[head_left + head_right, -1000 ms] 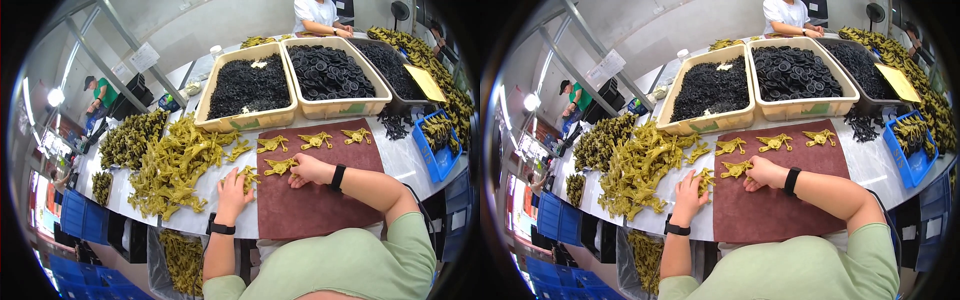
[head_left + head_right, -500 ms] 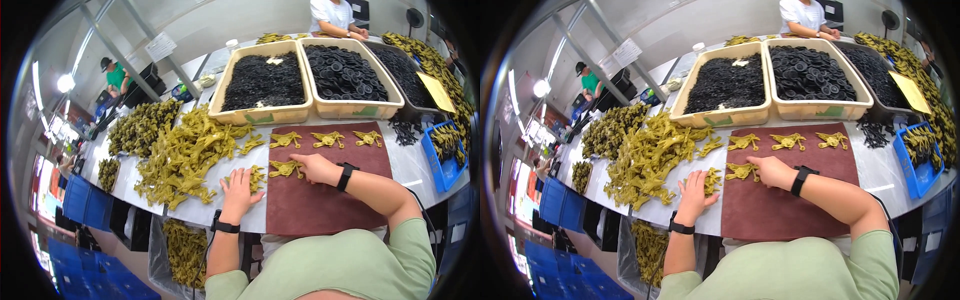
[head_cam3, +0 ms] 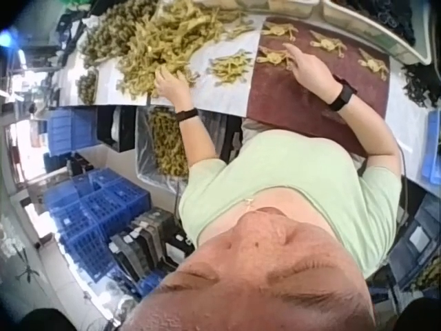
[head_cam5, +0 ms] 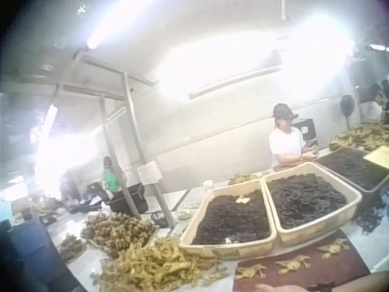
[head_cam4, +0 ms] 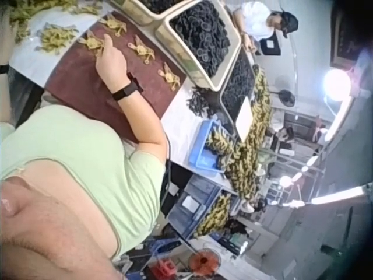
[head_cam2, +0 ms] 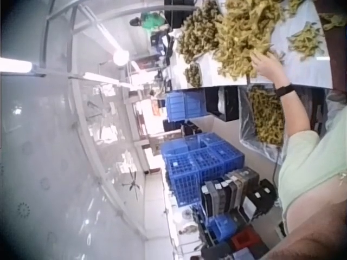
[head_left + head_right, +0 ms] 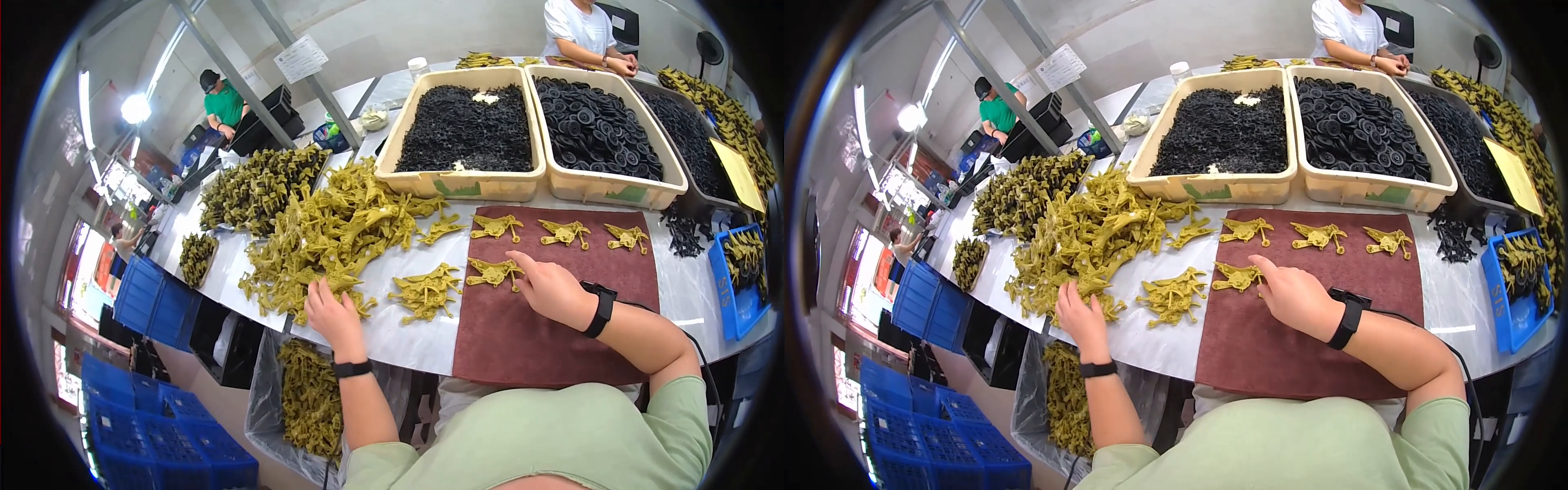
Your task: The recorder is assembling small plastic toy motorcycles by attaching black plastic wheels to green plastic motorcycle bodies.
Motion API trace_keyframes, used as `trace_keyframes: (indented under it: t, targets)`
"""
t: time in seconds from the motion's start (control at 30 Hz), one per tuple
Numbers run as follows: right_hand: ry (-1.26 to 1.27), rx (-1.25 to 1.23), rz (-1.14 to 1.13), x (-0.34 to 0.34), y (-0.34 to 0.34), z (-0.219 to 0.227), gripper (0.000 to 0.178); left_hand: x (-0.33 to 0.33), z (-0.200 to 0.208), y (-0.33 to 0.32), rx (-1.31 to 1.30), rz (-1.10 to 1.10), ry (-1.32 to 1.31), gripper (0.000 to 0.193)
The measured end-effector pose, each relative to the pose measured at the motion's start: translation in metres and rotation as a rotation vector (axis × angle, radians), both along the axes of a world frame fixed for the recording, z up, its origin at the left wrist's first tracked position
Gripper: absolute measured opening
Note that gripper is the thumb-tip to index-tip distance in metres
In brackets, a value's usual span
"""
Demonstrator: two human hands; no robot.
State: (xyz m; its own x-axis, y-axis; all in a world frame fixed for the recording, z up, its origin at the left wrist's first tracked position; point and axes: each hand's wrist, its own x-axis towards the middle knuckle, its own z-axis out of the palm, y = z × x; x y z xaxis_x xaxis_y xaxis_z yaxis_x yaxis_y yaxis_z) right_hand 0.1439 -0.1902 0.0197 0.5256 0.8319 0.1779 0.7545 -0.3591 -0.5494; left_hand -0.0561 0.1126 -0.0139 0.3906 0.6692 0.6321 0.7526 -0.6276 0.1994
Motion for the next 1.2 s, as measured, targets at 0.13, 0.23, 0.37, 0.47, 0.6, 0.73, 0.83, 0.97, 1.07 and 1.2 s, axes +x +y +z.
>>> trace_keyframes:
  t: [0.13, 0.23, 0.37, 0.47, 0.6, 0.73, 0.83, 0.97, 1.07, 1.2]
  targets:
    - [-0.007, 0.017, -0.012, -0.001, 0.000, -0.002, 0.040, 0.008, 0.008, 0.025, -0.011, -0.066, 0.227, 0.054]
    - [-0.001, 0.020, -0.005, -0.002, 0.000, 0.002, 0.038, 0.006, 0.014, 0.039, 0.017, -0.124, 0.372, 0.052]
    - [-0.024, 0.092, 0.007, -0.001, 0.001, 0.002, 0.037, 0.002, 0.020, 0.045, 0.063, -0.263, 0.304, 0.046]
    - [-0.007, 0.139, 0.032, -0.002, 0.006, 0.007, 0.034, 0.003, 0.032, 0.035, -0.165, -0.424, -0.057, 0.040]
    - [0.079, 0.347, 0.103, -0.011, 0.016, 0.019, 0.026, 0.009, 0.049, -0.007, -0.686, -0.791, -0.251, 0.044]
    - [0.102, 0.496, 0.217, -0.030, 0.023, 0.036, 0.021, 0.029, 0.051, -0.064, -1.017, -0.934, -0.219, 0.043]
    - [0.032, 0.447, 0.346, -0.039, 0.023, 0.038, 0.022, 0.047, 0.053, -0.120, -1.295, -0.959, -0.496, 0.034]
    - [0.130, 0.300, 0.187, -0.040, 0.023, 0.027, 0.030, 0.057, 0.041, -0.159, -1.208, -0.935, -0.495, 0.038]
    - [0.305, 0.268, 0.078, -0.029, 0.012, 0.032, 0.028, 0.053, 0.041, -0.161, -1.204, -0.971, -0.407, 0.054]
    - [0.965, 0.370, 0.089, -0.026, 0.000, 0.035, 0.022, 0.074, 0.031, -0.167, -0.037, -1.000, -0.137, 0.087]
